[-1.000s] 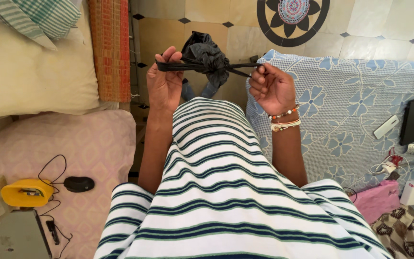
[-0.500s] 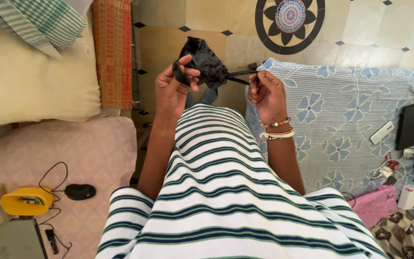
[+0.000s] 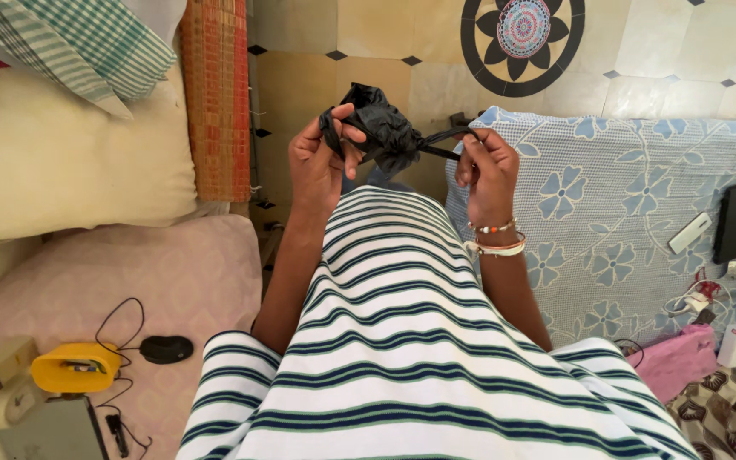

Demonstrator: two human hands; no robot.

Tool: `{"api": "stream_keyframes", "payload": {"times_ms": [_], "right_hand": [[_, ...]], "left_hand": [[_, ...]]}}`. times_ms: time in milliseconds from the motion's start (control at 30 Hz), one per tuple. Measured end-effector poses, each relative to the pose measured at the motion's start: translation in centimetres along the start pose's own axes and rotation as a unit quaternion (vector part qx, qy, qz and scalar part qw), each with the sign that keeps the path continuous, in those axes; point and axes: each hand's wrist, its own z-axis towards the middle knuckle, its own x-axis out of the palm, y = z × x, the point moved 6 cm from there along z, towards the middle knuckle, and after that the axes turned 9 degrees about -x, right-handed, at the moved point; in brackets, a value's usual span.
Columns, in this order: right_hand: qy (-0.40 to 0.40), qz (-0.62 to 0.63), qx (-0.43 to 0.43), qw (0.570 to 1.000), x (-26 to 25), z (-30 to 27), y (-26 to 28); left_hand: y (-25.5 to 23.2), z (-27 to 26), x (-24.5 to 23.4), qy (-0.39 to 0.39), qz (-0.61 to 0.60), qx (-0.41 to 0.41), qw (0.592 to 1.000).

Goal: The person lifts a black plastic garbage bag from an orange bucket, gathers the top edges, and twists the neck to secure the contents. They then walk from a bedroom area to an outdoor balcony and drop the tied bag into a green bin.

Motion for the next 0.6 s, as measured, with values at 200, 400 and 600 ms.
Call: {"api": "stream_keyframes", "payload": {"times_ms": [200,400,600], "right_hand": [[-0.028,-0.083,-0.086,0.992,1.4,0.0,0.4],[-0.043,-0.082,-0.127,0.988,2.0,0.9,1.0],[-0.041,-0.111,-0.17,0.978,1.7,2.7,1.5]], "left_hand": [[-0.7,0.8,-0.6,-0.004,0.016,-0.011,1.0],[-1.3,2.0,-0.4,0.007,0.013,-0.006,1.0],[-1.3,3.9,0.2,0.007,0.013,-0.011,1.0]]}}
